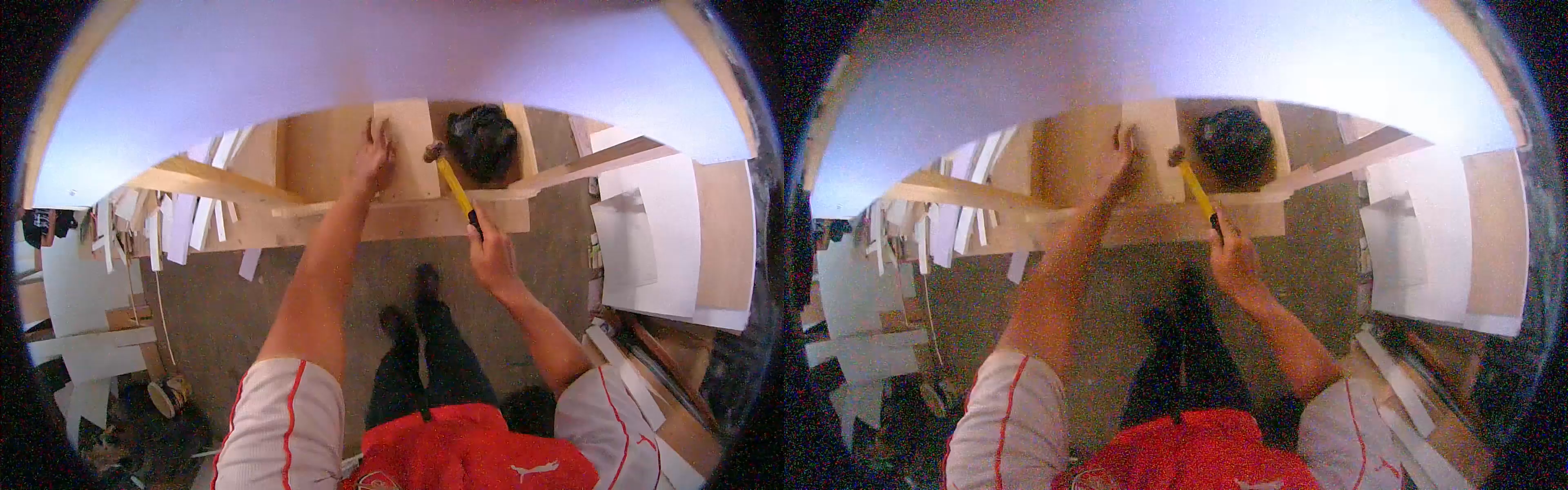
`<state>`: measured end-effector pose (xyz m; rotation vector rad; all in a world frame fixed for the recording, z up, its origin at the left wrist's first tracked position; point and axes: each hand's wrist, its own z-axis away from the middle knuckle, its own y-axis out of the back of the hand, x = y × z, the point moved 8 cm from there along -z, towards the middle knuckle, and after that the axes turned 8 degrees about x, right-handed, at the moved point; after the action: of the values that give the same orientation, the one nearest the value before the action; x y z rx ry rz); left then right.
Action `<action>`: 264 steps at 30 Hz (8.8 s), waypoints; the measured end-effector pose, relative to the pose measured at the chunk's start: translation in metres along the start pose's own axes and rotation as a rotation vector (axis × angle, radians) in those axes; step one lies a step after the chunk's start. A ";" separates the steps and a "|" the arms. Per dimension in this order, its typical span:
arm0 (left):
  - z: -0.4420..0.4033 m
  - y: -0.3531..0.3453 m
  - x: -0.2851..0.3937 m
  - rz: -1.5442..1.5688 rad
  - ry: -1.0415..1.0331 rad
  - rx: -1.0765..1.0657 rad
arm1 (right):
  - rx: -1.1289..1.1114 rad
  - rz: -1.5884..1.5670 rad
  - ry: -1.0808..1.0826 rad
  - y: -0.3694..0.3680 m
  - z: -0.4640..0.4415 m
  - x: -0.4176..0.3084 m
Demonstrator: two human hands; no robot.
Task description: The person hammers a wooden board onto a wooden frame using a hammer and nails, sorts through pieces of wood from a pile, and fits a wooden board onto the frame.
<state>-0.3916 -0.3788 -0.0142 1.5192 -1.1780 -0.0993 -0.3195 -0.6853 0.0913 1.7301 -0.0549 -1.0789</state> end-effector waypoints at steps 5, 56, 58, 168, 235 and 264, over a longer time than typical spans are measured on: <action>0.030 0.034 0.021 0.147 0.349 0.086 | 0.062 0.041 -0.023 -0.002 -0.075 0.004; 0.086 0.414 0.084 0.084 0.174 0.811 | 0.839 0.013 0.016 0.278 -0.070 -0.014; 0.084 0.418 0.087 0.193 0.178 0.780 | 0.842 0.002 0.013 0.276 -0.067 -0.019; -0.045 0.106 0.437 0.736 0.263 0.831 | -0.030 -0.596 0.765 0.378 -0.147 -0.006; -0.324 -0.200 0.509 1.041 0.655 0.818 | -0.502 -0.500 1.165 0.393 -0.539 0.167; -0.713 -0.275 0.307 0.974 0.884 0.967 | -0.868 -0.342 1.284 0.223 -0.987 0.080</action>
<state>0.3734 -0.1393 0.1747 1.2784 -1.0949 1.8107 0.4924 -0.0997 0.2593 1.3168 1.3312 0.0267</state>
